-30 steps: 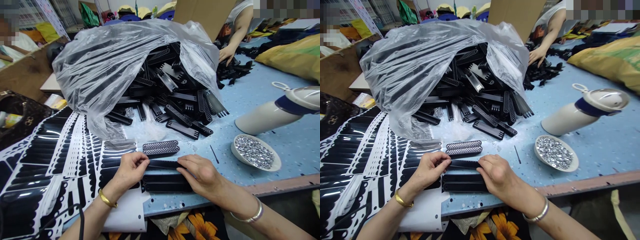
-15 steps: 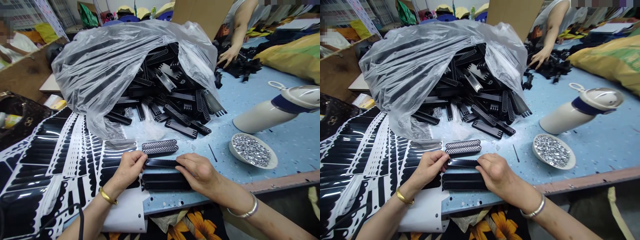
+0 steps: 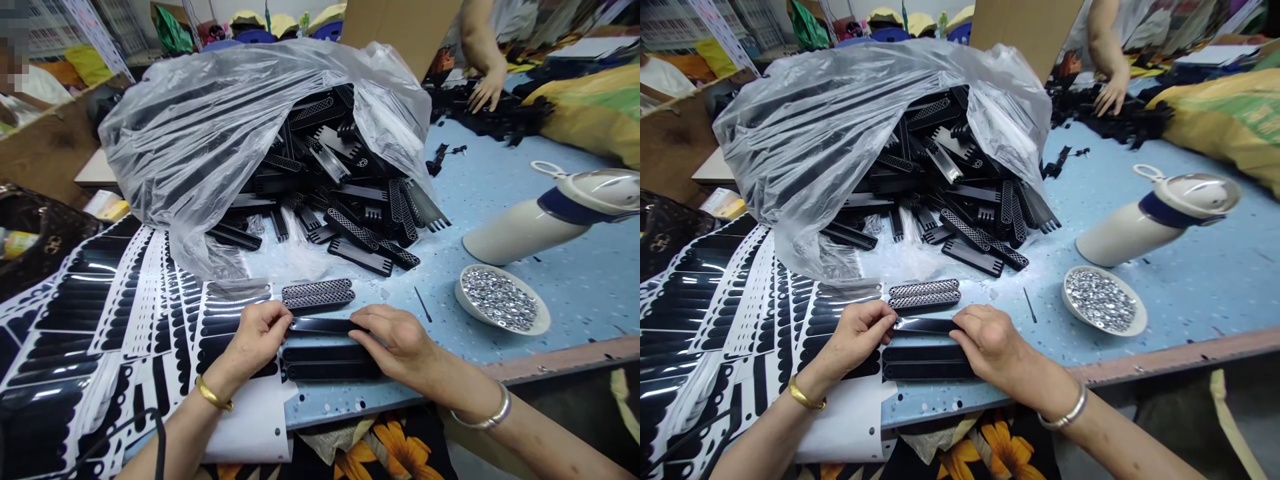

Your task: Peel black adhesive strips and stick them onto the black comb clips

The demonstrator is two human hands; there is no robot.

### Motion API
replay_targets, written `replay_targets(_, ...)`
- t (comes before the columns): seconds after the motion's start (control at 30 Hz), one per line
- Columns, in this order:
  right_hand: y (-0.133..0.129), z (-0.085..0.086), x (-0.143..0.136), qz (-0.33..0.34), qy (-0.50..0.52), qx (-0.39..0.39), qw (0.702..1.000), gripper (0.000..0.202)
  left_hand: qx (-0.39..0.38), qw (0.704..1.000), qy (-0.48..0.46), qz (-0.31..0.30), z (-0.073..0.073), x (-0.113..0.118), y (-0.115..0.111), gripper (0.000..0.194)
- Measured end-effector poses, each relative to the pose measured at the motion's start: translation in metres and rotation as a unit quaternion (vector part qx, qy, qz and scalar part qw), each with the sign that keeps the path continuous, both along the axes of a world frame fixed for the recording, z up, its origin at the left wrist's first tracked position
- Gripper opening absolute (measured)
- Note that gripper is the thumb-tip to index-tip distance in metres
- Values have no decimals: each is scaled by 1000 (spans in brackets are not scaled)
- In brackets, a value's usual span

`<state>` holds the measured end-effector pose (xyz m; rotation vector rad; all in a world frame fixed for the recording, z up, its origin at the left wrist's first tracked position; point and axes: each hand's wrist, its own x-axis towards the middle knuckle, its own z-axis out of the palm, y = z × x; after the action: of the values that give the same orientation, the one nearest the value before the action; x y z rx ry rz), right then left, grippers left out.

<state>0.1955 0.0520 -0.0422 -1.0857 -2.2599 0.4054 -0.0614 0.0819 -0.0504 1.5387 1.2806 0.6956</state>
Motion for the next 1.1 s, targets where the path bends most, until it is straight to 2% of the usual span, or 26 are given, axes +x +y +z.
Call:
replay_targets(0.17, 0, 2, 0, -4, 27, -1, 1000, 13, 33, 999, 28, -2, 6, 3, -2, 20)
replay_targets(0.27, 0, 6, -2, -9, 59, 1, 998, 10, 26, 999, 28, -7, 7, 3, -1, 19)
replay_targets(0.47, -1, 15, -5, -5, 25, 69, 997, 12, 21, 1000, 9, -10, 1, 0, 1, 23)
replay_targets(0.8, -15, 46, -23, 27, -25, 116, 993, 16, 48, 999, 7, -2, -1, -1, 0, 22)
replay_targets(0.93, -10, 39, -19, -7, -38, 130, 991, 14, 47, 999, 3, -8, -1, -1, 0, 22)
replay_targets(1.1, -3, 17, -4, -28, -17, 35, 999, 14, 42, 999, -3, -9, 0, -1, 0, 22)
